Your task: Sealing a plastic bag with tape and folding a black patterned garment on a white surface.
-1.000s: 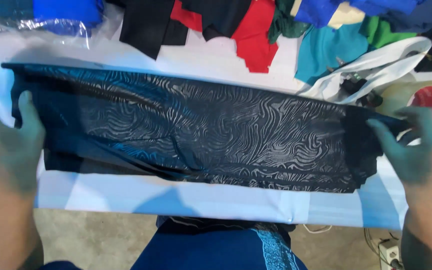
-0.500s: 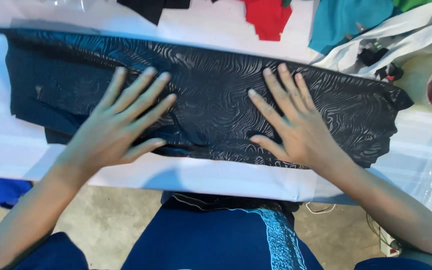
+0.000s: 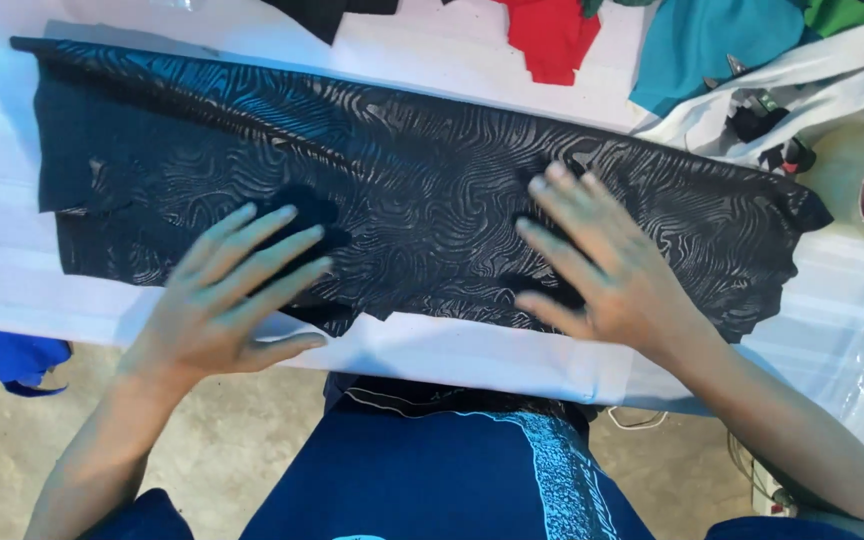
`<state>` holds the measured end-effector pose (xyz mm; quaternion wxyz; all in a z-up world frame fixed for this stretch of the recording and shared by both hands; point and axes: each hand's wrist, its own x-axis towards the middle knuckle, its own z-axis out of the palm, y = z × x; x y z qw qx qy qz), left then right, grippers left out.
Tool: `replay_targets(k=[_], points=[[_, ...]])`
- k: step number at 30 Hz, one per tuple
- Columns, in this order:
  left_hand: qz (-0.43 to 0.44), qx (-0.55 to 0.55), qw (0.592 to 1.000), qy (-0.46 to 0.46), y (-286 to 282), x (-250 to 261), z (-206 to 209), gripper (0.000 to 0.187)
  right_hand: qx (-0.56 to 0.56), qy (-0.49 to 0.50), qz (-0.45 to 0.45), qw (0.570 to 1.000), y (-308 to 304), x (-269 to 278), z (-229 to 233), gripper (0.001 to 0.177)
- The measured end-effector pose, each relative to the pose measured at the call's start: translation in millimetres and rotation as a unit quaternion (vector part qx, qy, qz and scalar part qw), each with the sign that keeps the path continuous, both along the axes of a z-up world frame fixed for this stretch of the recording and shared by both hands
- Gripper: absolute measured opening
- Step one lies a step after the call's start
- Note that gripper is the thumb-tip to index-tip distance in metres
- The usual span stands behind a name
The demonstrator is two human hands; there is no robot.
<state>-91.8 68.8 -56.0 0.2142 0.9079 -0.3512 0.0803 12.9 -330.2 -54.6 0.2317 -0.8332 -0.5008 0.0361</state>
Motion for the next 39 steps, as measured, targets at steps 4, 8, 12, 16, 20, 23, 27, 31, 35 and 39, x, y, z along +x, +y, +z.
replay_targets(k=[4, 8, 12, 16, 20, 23, 27, 31, 35, 39], points=[[-0.045, 0.001, 0.999, -0.025, -1, 16, -2, 0.053, -0.043, -0.001, 0.055, 0.998, -10, -8, 15, 0.064], [0.024, 0.032, 0.998, -0.057, 57, 52, 5, 0.042, 0.018, 0.023, 0.025, 0.999, -35, 6, 13, 0.053], [0.154, 0.129, 0.979, -0.035, 129, 85, -12, 0.031, -0.013, -0.029, -0.093, 0.995, -40, 26, 33, 0.038], [0.118, 0.066, 0.981, 0.137, 164, 117, -28, 0.013, -0.050, -0.057, -0.134, 0.988, -48, 41, 36, 0.034], [0.114, 0.019, 0.984, 0.133, 182, 105, -49, 0.018, -0.101, -0.115, -0.148, 0.977, -75, 46, 16, 0.024], [0.143, 0.081, 0.985, 0.046, 148, 88, -31, 0.032, -0.091, -0.174, -0.192, 0.961, -76, 37, 16, 0.015], [0.138, 0.147, 0.979, -0.020, 26, 76, 27, 0.043, 0.034, -0.080, -0.092, 0.992, -36, 21, 21, 0.029], [-0.006, 0.088, 0.992, 0.095, -40, 64, 21, 0.075, -0.041, 0.003, -0.003, 0.999, -11, -15, 1, 0.072], [-0.013, 0.136, 0.987, 0.090, -29, 57, 4, 0.073, -0.091, -0.015, -0.015, 0.996, -23, -25, -6, 0.072], [0.003, 0.142, 0.986, 0.084, -7, 46, 10, 0.080, -0.118, -0.008, -0.042, 0.992, -53, -33, -6, 0.077]])
